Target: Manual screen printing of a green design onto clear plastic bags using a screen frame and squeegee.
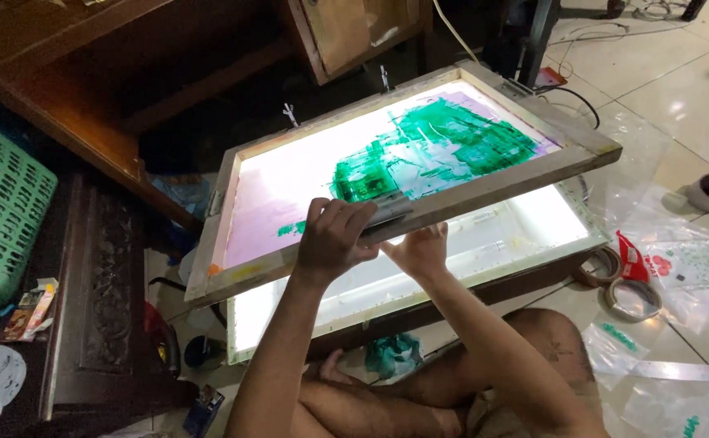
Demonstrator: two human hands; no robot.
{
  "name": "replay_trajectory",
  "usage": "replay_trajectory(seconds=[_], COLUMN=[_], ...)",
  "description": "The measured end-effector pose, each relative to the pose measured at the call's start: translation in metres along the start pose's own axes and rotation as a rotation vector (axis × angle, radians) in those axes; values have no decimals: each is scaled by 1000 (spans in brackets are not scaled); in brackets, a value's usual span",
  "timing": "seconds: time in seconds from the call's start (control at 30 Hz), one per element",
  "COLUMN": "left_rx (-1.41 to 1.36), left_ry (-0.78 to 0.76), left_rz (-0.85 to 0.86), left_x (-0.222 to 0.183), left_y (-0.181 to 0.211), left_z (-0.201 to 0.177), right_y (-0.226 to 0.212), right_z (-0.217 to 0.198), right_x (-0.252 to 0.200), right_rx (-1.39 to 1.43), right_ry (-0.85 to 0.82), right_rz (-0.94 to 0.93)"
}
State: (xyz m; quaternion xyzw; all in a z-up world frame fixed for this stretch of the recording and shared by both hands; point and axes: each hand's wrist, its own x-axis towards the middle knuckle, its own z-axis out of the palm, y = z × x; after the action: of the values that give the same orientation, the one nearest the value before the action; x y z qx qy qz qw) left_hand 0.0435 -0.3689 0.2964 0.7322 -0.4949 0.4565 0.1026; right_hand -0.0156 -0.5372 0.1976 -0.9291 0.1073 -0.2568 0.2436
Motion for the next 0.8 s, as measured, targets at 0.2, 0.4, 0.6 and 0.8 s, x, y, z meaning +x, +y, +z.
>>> replay_trajectory(seconds=[0.2,0.4,0.6,0.8], left_rx=[-4,-28,-13,4], left_ry=[-8,-41,-50,-50], left_rz=[-8,-17,-5,8], left_x=[-4,-2,0,-2], left_y=[-6,-6,-5,-8], left_z=[7,5,1,5], right_y=[3,24,73,140], right_z=[12,-6,-25,-55], right_x=[5,24,36,42], right_rx=[76,-100,-274,-465], right_ry=[47,46,156,272], right_rz=[71,-17,-189,-363])
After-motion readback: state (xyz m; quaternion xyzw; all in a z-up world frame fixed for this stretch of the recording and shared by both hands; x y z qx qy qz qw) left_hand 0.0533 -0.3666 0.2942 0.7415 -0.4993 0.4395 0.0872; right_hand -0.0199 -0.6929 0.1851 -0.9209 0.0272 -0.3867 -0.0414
